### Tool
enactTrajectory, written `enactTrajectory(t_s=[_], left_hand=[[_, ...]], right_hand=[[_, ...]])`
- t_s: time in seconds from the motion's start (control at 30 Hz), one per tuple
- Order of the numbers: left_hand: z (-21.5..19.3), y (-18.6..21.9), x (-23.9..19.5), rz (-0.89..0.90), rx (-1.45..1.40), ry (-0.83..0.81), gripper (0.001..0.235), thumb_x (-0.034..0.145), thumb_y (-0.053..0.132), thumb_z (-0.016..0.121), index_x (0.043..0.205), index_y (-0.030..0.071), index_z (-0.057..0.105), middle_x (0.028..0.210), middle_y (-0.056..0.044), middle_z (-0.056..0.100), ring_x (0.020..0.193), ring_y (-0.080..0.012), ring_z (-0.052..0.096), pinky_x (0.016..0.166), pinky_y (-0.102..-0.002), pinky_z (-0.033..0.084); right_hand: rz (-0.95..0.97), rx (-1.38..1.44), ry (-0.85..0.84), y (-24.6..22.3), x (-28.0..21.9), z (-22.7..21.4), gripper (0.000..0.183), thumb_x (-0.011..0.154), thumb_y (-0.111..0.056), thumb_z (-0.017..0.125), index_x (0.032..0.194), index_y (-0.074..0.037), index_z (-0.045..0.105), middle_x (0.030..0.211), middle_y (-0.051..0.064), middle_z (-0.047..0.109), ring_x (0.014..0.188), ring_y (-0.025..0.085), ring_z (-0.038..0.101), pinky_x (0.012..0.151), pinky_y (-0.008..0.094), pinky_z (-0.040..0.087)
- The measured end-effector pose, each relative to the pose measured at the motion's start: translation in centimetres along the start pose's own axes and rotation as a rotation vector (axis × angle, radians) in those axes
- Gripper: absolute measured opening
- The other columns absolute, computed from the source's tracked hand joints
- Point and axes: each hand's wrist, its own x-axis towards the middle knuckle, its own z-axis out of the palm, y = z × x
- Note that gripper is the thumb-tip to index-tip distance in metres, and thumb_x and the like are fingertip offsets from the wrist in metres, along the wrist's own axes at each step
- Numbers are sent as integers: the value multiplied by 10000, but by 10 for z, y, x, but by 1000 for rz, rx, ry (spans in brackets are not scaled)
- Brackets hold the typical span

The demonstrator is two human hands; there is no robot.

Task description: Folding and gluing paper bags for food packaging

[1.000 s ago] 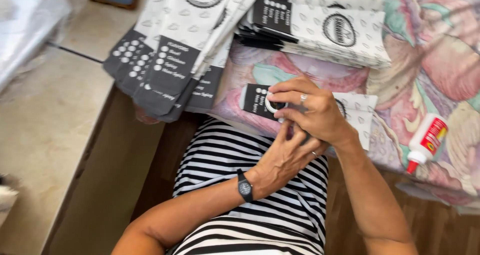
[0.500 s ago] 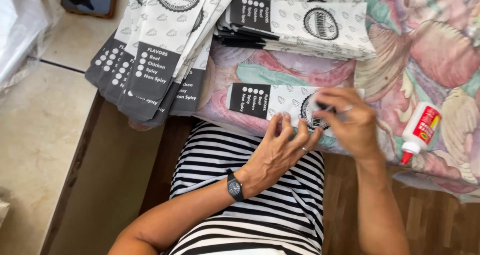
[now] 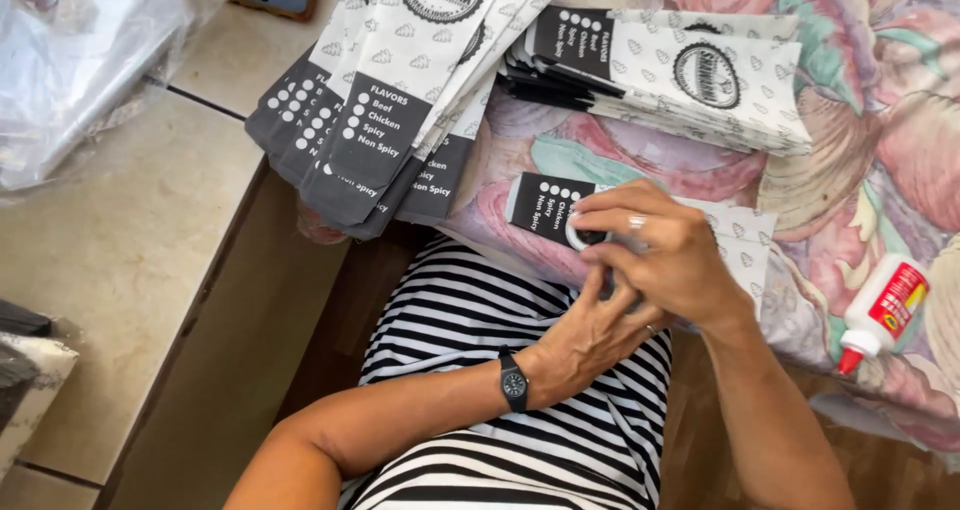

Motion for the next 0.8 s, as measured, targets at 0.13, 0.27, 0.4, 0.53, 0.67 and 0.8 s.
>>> enactTrajectory(t_s=[0.13,0.27,0.4,0.53,0.67,0.8], left_hand=[[8,1,0,65,-38,-95,678,971,283,609,1604,308,366,1663,-40,225,1494,-330,309,1099,-539,456],[-5,-2,0,-5,-226,23,530,795,102,714,1309,213,649,1358,-91,406,1272,-406,432,995,-632,445],[-15,-9,4,-26,-150,72,430,844,115,689,1264,163,606,1272,-103,435,1217,-406,476,1023,-632,462],[-21,-20,2,26,42,55,617,827,101,708,1416,177,541,1291,-154,446,1223,-437,538,1061,-655,478],[-7,-11,4,-40,78,113,578,1083,188,496,1606,156,251,1370,-129,485,1239,-405,572,1108,-561,495],[-28,-30,9,-28,-120,132,492,1052,190,504,1532,173,398,1213,-92,529,1072,-326,546,969,-481,468]], right_hand=[[-161,31,-113,3,39,31,270,826,-85,851,1067,-18,748,1077,175,759,1024,292,735,980,379,594],[-170,98,-40,-9,61,47,284,766,-68,865,1034,-54,773,1056,119,752,921,325,702,860,412,569],[-140,3,10,16,37,22,299,830,-93,845,1109,-47,746,1117,121,713,999,346,676,890,442,556],[76,-121,103,30,-20,-12,328,796,-102,873,1107,-84,770,1128,99,735,1060,321,692,960,421,538],[289,-245,223,64,-97,-59,347,864,66,824,1190,39,710,1231,224,702,1206,330,641,1126,419,520],[400,-572,363,116,-148,-93,375,898,84,856,1256,23,764,1234,205,742,987,314,658,992,416,514]])
